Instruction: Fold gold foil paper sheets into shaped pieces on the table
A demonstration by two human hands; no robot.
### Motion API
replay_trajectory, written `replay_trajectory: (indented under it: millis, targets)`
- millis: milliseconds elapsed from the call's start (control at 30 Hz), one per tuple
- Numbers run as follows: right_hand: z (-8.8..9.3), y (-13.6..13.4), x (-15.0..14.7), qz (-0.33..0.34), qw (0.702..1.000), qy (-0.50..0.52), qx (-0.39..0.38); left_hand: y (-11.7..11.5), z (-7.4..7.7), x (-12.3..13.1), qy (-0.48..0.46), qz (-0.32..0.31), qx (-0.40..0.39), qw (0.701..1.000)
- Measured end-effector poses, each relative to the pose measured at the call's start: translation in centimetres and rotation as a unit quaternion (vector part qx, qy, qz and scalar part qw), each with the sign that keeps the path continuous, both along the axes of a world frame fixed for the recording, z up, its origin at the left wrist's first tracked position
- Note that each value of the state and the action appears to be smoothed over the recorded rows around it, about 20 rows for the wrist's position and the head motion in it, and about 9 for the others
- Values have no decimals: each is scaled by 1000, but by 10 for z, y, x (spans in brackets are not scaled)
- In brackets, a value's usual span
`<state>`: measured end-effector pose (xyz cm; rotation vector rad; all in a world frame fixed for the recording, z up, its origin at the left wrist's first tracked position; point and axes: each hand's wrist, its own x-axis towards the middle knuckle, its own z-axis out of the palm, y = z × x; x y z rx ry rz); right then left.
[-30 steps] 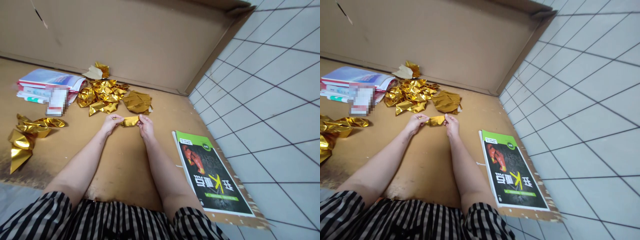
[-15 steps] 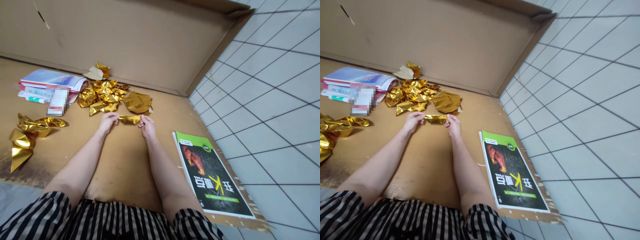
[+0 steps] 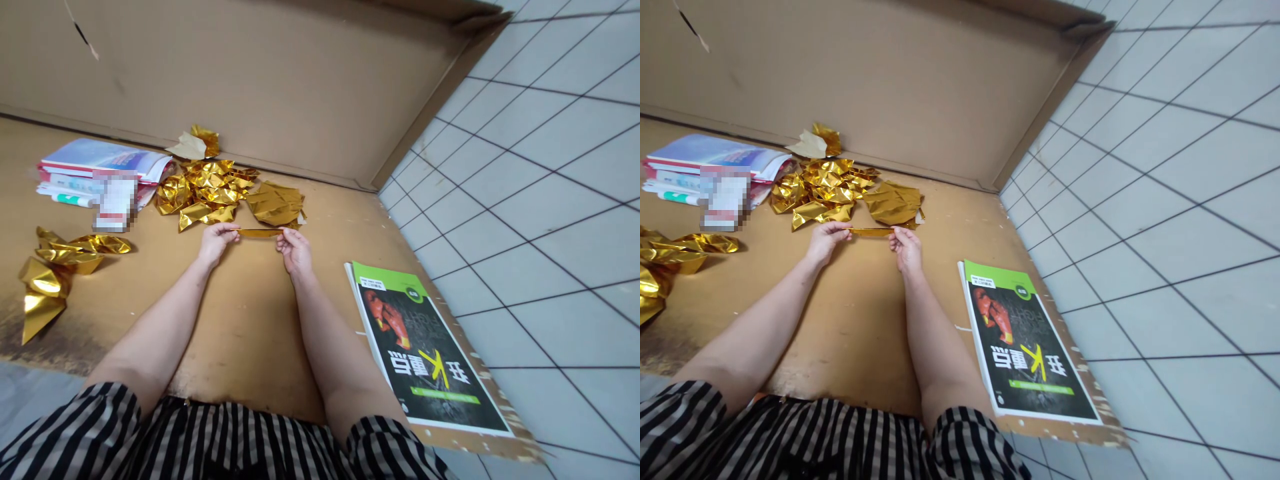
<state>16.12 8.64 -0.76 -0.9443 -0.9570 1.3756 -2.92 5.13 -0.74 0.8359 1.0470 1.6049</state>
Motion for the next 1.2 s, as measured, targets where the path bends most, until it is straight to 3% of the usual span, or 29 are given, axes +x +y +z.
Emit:
replay_trajectory:
  millis: [267, 767, 1200]
  targets:
    - [0, 0, -1, -5, 1000, -9, -3, 4, -5, 0, 47, 40, -1, 998]
    - [-3, 0, -5, 9, 999, -39, 11, 5, -8, 0, 49, 18, -45, 998]
    - [-8, -1, -8, 8, 996, -87, 35, 8, -12, 1, 71, 38, -40, 996]
